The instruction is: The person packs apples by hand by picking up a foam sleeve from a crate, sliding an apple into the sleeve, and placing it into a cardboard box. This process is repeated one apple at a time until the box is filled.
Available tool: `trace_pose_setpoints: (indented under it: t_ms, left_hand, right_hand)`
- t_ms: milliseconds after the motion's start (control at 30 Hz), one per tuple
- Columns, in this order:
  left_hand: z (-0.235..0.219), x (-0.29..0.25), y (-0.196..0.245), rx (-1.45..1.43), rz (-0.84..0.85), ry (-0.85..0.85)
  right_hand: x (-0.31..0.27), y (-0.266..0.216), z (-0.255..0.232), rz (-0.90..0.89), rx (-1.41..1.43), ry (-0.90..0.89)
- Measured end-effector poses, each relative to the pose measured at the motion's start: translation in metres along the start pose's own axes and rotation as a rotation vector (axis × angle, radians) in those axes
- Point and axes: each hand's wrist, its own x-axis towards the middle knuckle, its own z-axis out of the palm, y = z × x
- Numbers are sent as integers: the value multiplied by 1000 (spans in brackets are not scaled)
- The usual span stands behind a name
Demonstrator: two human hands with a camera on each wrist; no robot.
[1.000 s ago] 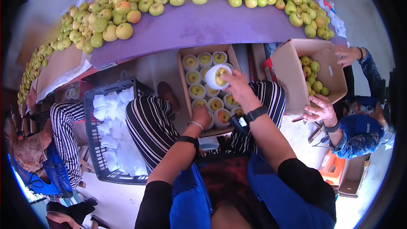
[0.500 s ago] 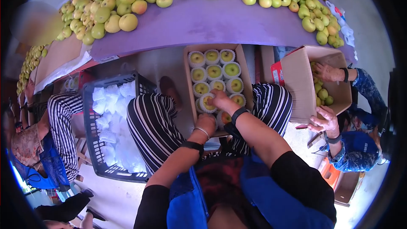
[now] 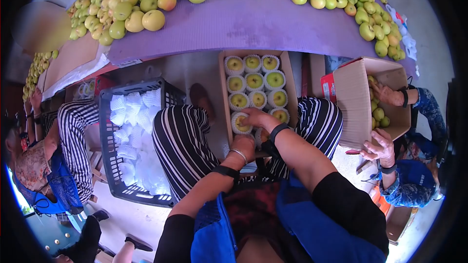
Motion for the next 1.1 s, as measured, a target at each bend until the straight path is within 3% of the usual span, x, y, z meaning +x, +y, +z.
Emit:
trace_pose_setpoints:
  t_ms: [167, 267, 333, 367, 433, 567, 633, 767, 833, 933, 1000, 1100]
  left_hand:
    - [-3, 2, 2, -57, -2, 26]
    - [-17, -5, 9, -190, -148, -57]
    - [-13, -7, 9, -237, -197, 421]
    - [-6, -5, 7, -237, -196, 419]
    - [14, 5, -2, -39, -131, 580]
    - [36, 10, -9, 47, -87, 577]
    - [24, 8, -8, -62, -148, 293]
    - [3, 4, -1, 70, -186, 253]
    - [8, 4, -5, 169, -117, 247]
    - [7, 0, -6, 88, -119, 230]
    - [28, 14, -12, 62, -117, 213]
    - [20, 13, -7, -72, -192, 176]
  right_hand:
    - [6, 4, 5, -45, -389, 59]
    - [-1, -6, 6, -73, -595, 68]
    - [0, -10, 6, -55, -633, 67]
    - [0, -11, 7, -37, -671, 64]
    - [0, -7, 6, -56, -717, 64]
    - [7, 5, 14, -61, -765, 113]
    - [2, 2, 15, -51, -747, 92]
    - [-3, 1, 8, -104, -617, 63]
    - [-10, -7, 9, -61, -549, 64]
    - [-17, -10, 11, 2, -461, 182]
    - [-18, -13, 5, -177, -648, 341]
    - [-6, 5, 10, -353, -593, 399]
